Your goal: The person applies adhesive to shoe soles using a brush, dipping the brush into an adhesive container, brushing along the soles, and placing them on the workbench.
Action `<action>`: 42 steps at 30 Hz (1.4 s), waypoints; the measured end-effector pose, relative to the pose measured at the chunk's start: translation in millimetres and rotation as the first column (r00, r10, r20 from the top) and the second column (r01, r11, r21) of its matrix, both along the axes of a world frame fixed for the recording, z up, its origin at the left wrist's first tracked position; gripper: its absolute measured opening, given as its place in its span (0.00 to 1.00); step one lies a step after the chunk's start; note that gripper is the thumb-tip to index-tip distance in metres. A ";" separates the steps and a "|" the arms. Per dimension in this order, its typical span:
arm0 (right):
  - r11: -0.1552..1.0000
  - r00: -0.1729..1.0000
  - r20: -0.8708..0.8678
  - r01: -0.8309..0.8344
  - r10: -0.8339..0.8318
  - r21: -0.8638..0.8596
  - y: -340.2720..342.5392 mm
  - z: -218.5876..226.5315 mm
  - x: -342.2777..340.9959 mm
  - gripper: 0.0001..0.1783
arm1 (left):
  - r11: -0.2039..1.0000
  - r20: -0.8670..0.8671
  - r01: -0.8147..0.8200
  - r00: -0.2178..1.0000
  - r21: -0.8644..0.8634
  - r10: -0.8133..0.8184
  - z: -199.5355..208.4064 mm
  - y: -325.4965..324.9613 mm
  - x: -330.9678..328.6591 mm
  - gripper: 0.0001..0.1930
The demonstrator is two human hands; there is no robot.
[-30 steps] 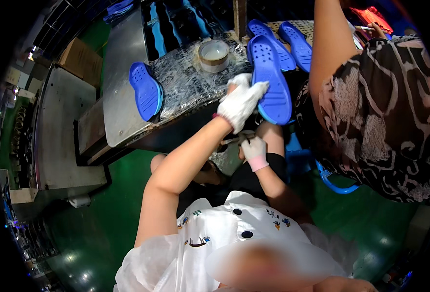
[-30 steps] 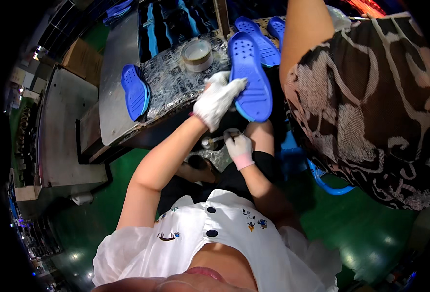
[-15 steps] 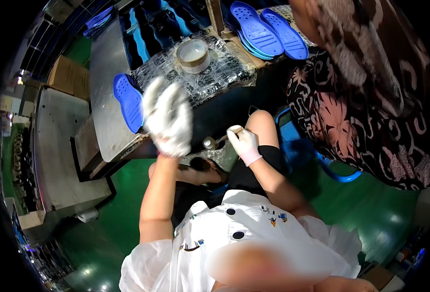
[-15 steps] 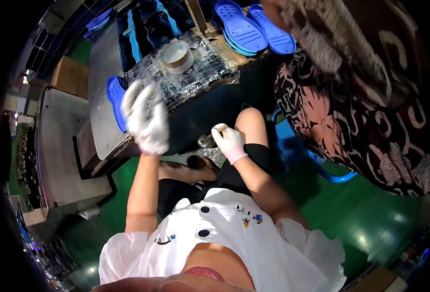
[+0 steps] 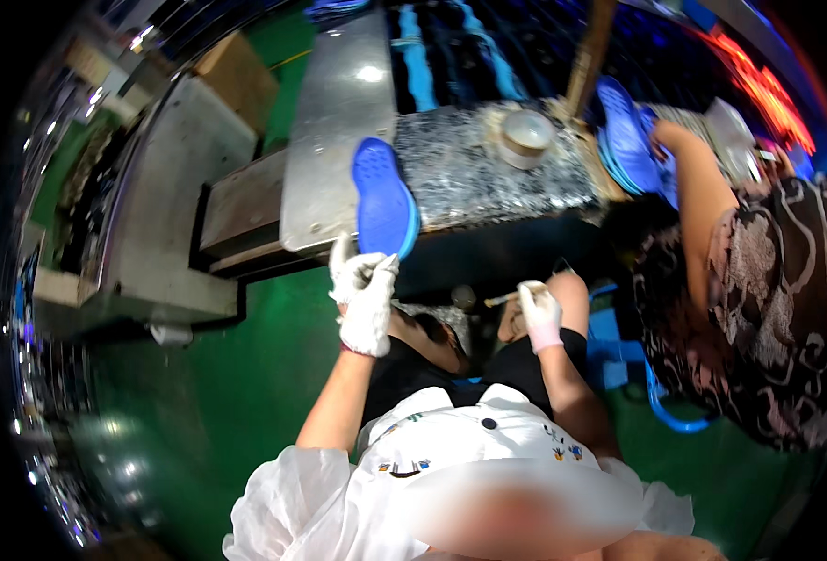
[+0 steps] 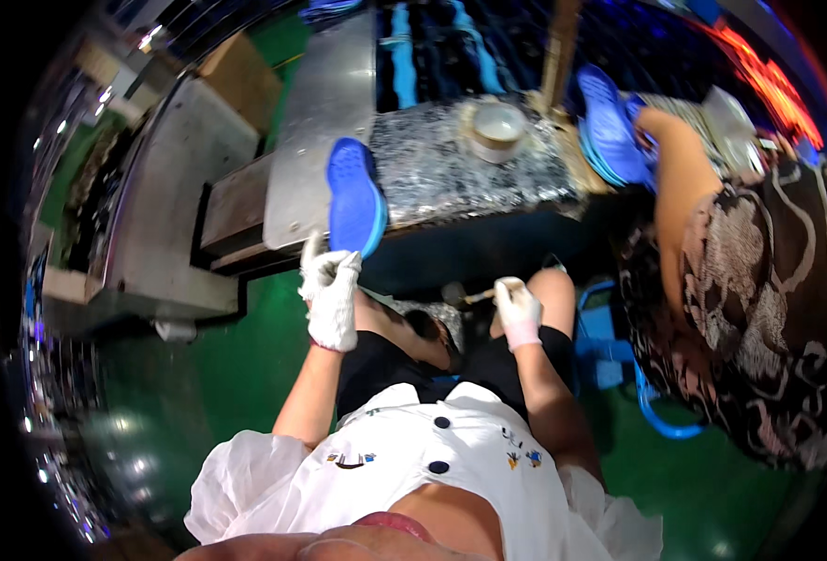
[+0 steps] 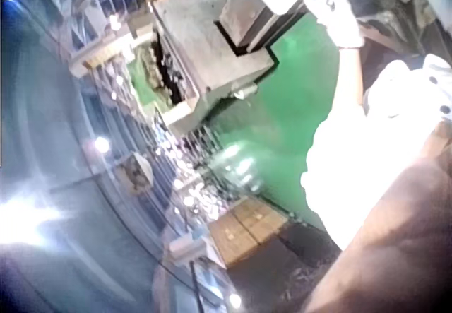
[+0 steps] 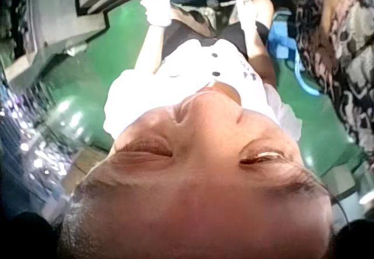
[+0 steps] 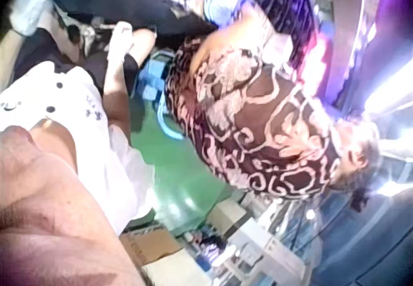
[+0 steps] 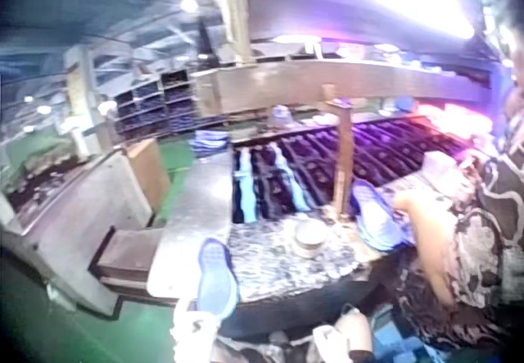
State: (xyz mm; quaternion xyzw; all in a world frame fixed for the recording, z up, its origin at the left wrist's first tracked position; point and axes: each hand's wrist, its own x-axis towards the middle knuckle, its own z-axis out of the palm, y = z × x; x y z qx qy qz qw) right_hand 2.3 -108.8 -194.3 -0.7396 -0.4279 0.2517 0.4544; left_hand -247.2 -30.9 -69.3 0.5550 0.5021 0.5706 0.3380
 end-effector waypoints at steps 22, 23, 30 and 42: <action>0.775 0.975 -0.185 0.022 0.122 0.632 -29.8 178.9 -46.3 0.10 | 0.991 0.664 -0.045 0.738 -0.129 0.120 62.2 -27.7 40.0 0.21; 0.754 0.975 -0.123 -0.060 0.184 0.655 -30.9 181.6 -48.3 0.10 | 0.992 0.644 -0.050 0.756 -0.120 0.116 60.0 -30.4 43.6 0.21; 0.675 0.916 0.349 -0.387 0.201 0.628 -24.2 191.3 -59.9 0.10 | 0.985 0.569 -0.047 0.812 -0.166 0.134 58.2 -45.1 55.7 0.21; 0.699 0.874 0.474 -0.407 0.110 0.588 -22.9 200.7 -49.7 0.09 | 0.990 0.518 -0.079 0.845 -0.120 0.130 41.0 -38.7 56.7 0.22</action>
